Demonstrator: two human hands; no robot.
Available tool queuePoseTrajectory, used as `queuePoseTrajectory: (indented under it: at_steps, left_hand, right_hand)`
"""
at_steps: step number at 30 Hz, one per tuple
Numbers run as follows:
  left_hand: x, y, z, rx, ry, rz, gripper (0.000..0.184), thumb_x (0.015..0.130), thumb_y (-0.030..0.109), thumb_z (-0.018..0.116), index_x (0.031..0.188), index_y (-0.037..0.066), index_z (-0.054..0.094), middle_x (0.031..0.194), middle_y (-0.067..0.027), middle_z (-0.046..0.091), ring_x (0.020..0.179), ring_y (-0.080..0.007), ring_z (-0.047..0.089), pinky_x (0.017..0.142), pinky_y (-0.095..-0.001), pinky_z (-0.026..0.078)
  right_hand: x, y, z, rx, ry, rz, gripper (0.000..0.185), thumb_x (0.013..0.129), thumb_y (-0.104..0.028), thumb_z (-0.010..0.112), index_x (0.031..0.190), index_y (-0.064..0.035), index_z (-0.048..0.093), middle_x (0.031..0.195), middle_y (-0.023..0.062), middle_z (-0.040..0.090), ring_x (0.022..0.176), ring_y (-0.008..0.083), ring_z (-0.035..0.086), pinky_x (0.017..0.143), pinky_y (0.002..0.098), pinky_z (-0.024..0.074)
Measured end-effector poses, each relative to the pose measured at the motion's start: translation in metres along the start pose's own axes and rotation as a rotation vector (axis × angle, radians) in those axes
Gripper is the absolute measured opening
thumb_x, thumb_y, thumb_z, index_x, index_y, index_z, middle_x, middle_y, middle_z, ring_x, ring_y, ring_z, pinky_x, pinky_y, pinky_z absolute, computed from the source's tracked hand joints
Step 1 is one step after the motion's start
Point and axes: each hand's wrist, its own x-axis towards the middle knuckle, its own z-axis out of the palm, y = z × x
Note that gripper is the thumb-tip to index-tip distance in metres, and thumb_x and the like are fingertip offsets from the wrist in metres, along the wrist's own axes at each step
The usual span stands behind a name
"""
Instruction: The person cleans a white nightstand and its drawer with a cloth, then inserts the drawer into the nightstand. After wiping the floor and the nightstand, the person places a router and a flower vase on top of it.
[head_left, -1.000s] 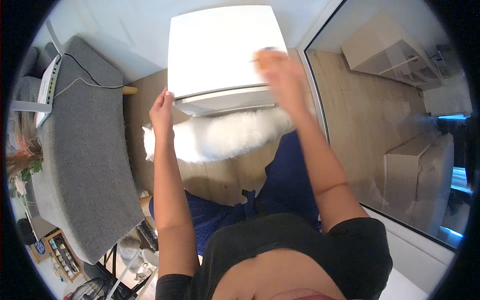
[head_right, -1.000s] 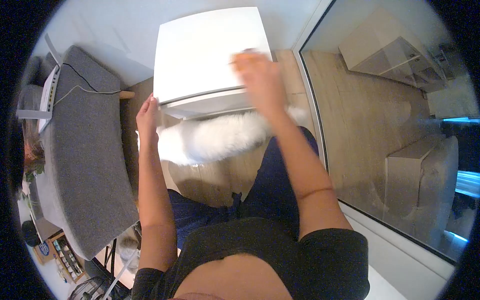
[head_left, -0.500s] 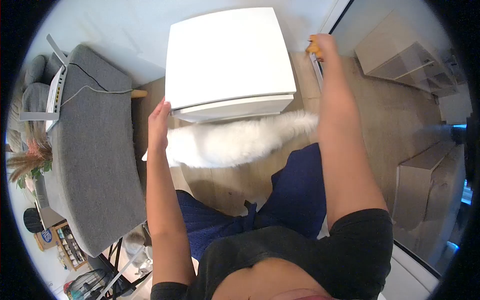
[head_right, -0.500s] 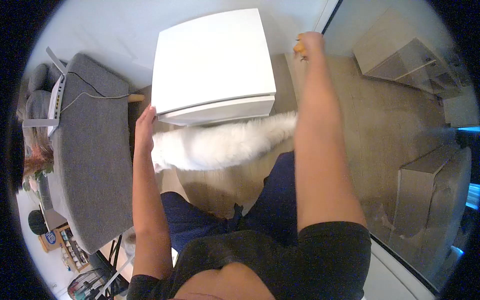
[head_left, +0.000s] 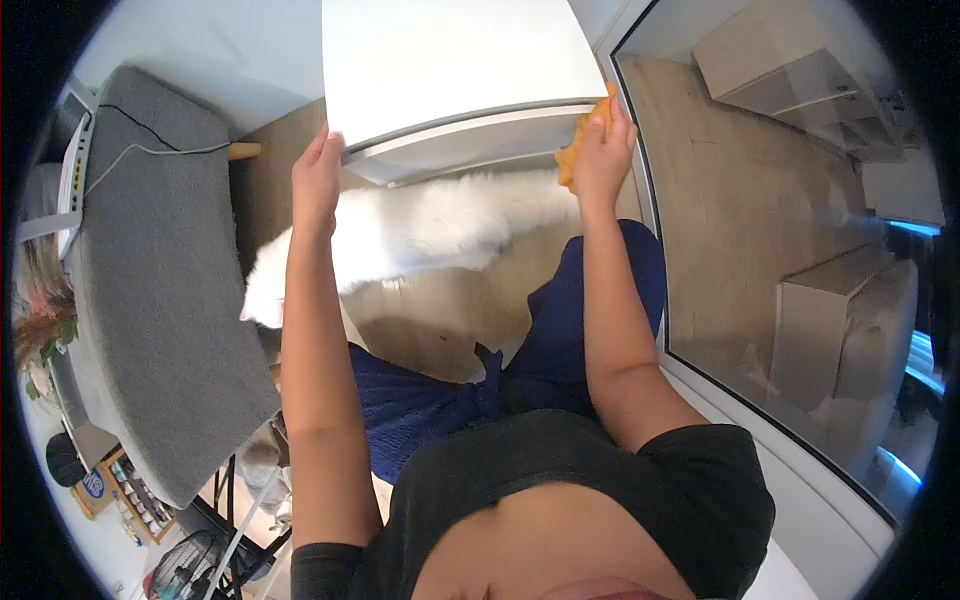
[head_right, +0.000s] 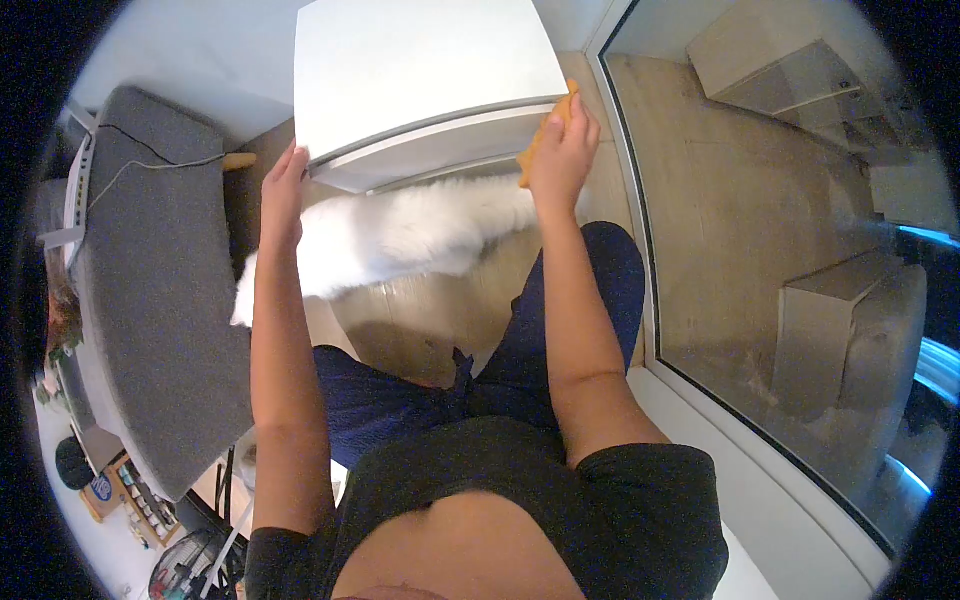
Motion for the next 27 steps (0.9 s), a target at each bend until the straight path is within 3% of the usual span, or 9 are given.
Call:
queuePoseTrajectory:
  at_steps: [4, 6, 9, 11, 15, 22, 24, 26, 27]
  left_hand:
    - [0.002, 0.001, 0.0, 0.025, -0.02, 0.007, 0.049, 0.09, 0.028, 0.054, 0.127, -0.003, 0.047, 0.124, -0.0136, 0.053, 0.116, -0.0192, 0.047, 0.1, -0.0291, 0.031]
    - [0.003, -0.002, -0.004, 0.035, -0.036, 0.004, 0.05, 0.09, 0.029, 0.055, 0.127, -0.003, 0.047, 0.124, -0.0132, 0.054, 0.116, -0.019, 0.047, 0.101, -0.0291, 0.03]
    - [0.003, 0.0, -0.008, 0.086, -0.113, -0.012, 0.051, 0.089, 0.03, 0.056, 0.127, -0.002, 0.048, 0.123, -0.0121, 0.054, 0.115, -0.0181, 0.047, 0.1, -0.0289, 0.03]
    - [0.001, 0.004, -0.009, 0.112, -0.083, -0.016, 0.05, 0.089, 0.03, 0.057, 0.127, -0.001, 0.049, 0.122, -0.0106, 0.055, 0.115, -0.0179, 0.047, 0.1, -0.0288, 0.03]
    - [0.008, -0.012, -0.011, 0.057, -0.071, -0.001, 0.049, 0.088, 0.03, 0.058, 0.126, 0.0, 0.05, 0.12, -0.0107, 0.057, 0.113, -0.0186, 0.049, 0.099, -0.0288, 0.031]
    - [0.011, -0.008, -0.012, 0.112, -0.05, -0.013, 0.049, 0.087, 0.032, 0.059, 0.123, 0.0, 0.053, 0.116, -0.0124, 0.059, 0.11, -0.0203, 0.052, 0.097, -0.0297, 0.034]
    - [0.007, 0.0, -0.01, 0.143, -0.047, -0.013, 0.049, 0.087, 0.032, 0.059, 0.123, 0.0, 0.053, 0.116, -0.0125, 0.059, 0.11, -0.0204, 0.052, 0.097, -0.0298, 0.034]
    - [0.0, 0.01, -0.007, 0.112, -0.048, -0.06, 0.049, 0.085, 0.029, 0.059, 0.122, -0.003, 0.053, 0.115, -0.0129, 0.059, 0.111, -0.0184, 0.05, 0.098, -0.0279, 0.032]
    - [0.001, 0.009, -0.007, 0.119, -0.049, -0.063, 0.049, 0.085, 0.029, 0.059, 0.122, -0.003, 0.053, 0.115, -0.0129, 0.059, 0.111, -0.0184, 0.05, 0.098, -0.0279, 0.032]
  right_hand:
    - [-0.029, -0.026, 0.01, -0.468, -0.107, -0.18, 0.043, 0.081, -0.003, 0.05, 0.125, -0.0028, 0.048, 0.119, 0.0163, 0.048, 0.113, 0.0314, 0.045, 0.097, 0.0392, 0.0357]
    - [-0.046, -0.024, 0.031, -0.122, -0.314, -0.521, 0.047, 0.075, 0.002, 0.052, 0.12, -0.0071, 0.052, 0.115, 0.014, 0.052, 0.11, 0.0303, 0.048, 0.097, 0.0385, 0.036]
    - [-0.083, -0.053, 0.032, 0.145, -0.865, -0.378, 0.044, 0.074, 0.003, 0.051, 0.116, -0.0079, 0.056, 0.111, 0.0125, 0.055, 0.109, 0.0304, 0.049, 0.096, 0.0398, 0.0371]
    - [-0.097, -0.028, 0.04, 0.204, -0.585, -0.431, 0.037, 0.077, 0.001, 0.051, 0.113, -0.0069, 0.053, 0.112, 0.0142, 0.051, 0.106, 0.03, 0.049, 0.094, 0.0402, 0.0389]
    - [-0.057, 0.023, 0.032, 0.549, 0.381, 0.456, 0.03, 0.089, -0.011, 0.048, 0.116, -0.0054, 0.035, 0.113, 0.014, 0.041, 0.1, 0.0264, 0.046, 0.092, 0.0409, 0.0379]
    - [-0.062, 0.028, 0.14, 0.57, 0.432, 0.554, 0.032, 0.092, -0.014, 0.047, 0.119, -0.0063, 0.032, 0.113, 0.0098, 0.041, 0.1, 0.0214, 0.045, 0.094, 0.0353, 0.0372]
    - [-0.118, 0.037, 0.187, 1.035, 0.168, 0.673, 0.032, 0.089, -0.011, 0.049, 0.117, -0.0073, 0.036, 0.111, 0.0087, 0.043, 0.099, 0.0204, 0.046, 0.093, 0.0341, 0.0369]
    - [-0.156, 0.027, 0.177, 1.039, -0.425, 0.372, 0.036, 0.082, -0.003, 0.054, 0.115, -0.0071, 0.04, 0.107, 0.0077, 0.045, 0.101, 0.0198, 0.046, 0.093, 0.032, 0.0368]
    - [-0.164, 0.015, 0.167, 0.41, -0.644, -0.005, 0.038, 0.079, 0.001, 0.056, 0.113, -0.0068, 0.041, 0.105, 0.0069, 0.045, 0.102, 0.0194, 0.046, 0.093, 0.0306, 0.0371]
